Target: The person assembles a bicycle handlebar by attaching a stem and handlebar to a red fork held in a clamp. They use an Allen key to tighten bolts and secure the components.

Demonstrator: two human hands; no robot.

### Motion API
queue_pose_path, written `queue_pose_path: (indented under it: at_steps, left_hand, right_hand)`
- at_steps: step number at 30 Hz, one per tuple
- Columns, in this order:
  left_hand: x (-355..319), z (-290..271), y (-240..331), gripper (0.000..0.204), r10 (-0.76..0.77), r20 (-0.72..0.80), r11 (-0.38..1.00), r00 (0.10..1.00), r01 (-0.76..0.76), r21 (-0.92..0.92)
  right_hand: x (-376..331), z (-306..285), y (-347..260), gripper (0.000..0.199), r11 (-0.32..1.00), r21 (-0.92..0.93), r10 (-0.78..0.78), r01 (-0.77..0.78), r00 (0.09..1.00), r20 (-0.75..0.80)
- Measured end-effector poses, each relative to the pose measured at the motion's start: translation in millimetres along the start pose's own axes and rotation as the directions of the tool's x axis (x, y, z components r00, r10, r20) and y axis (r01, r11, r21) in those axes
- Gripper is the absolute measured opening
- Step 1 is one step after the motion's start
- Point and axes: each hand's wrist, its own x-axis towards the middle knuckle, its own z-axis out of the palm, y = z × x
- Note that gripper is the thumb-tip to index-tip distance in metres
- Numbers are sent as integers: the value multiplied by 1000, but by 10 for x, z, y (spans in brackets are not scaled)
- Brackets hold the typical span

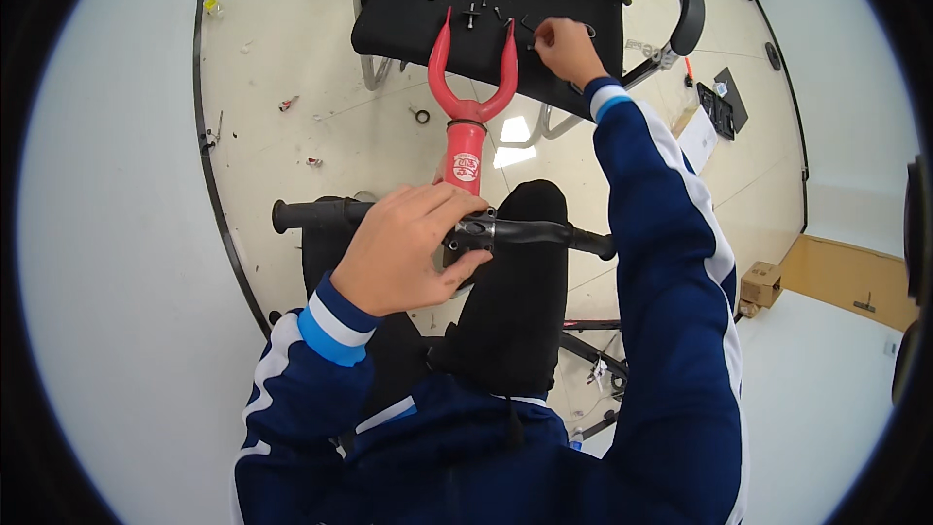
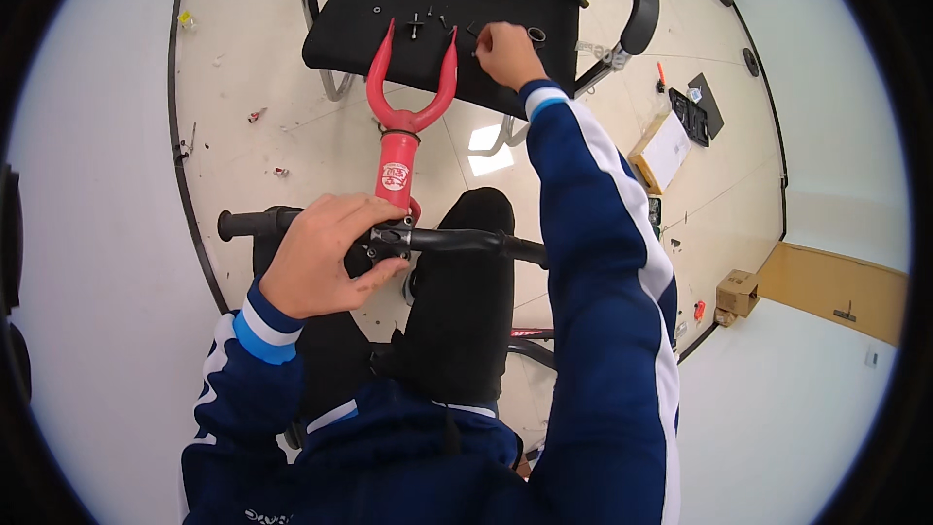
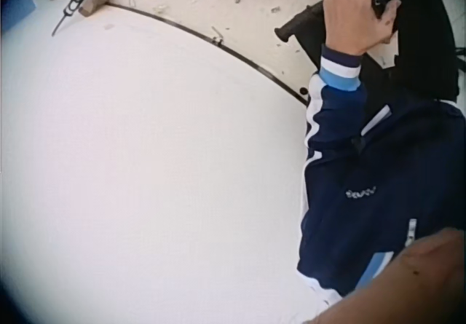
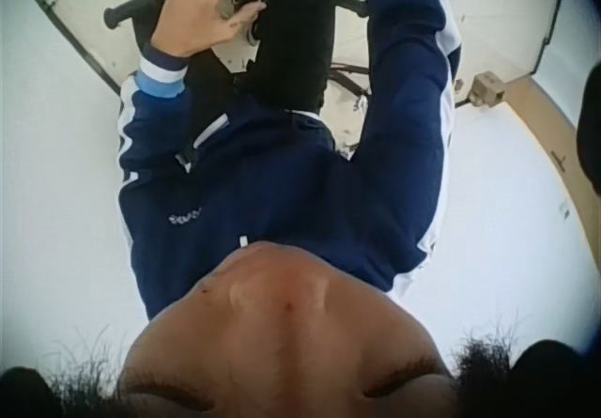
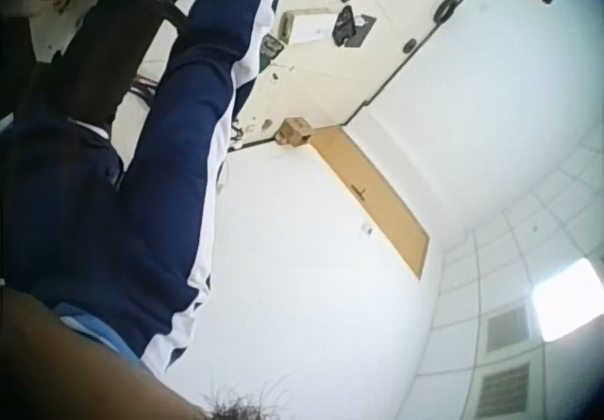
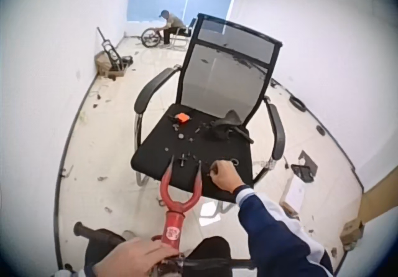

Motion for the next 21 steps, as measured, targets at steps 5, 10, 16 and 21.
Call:
queue_pose_path:
  at_steps: [5,10,16,21]
  left_hand:
    - [23,44,18,46,49,-46,998,998,-47,48]
    - [-43,10,63,56,20,-77,997,997,-14,80]
    - [-74,-20,18,56,-3,-88,995,996,12,100]
    - [-145,-71,-18,54,-29,-102,996,994,37,78]
  right_hand:
    - [-332,-58,83,21,986,114,124,-124,992,4]
    - [-183,92,54,25,980,66,189,-187,982,-16]
    - [-207,112,4,22,976,86,200,-198,980,-20]
    - [-451,-155,-10,14,991,-45,134,-128,971,199]
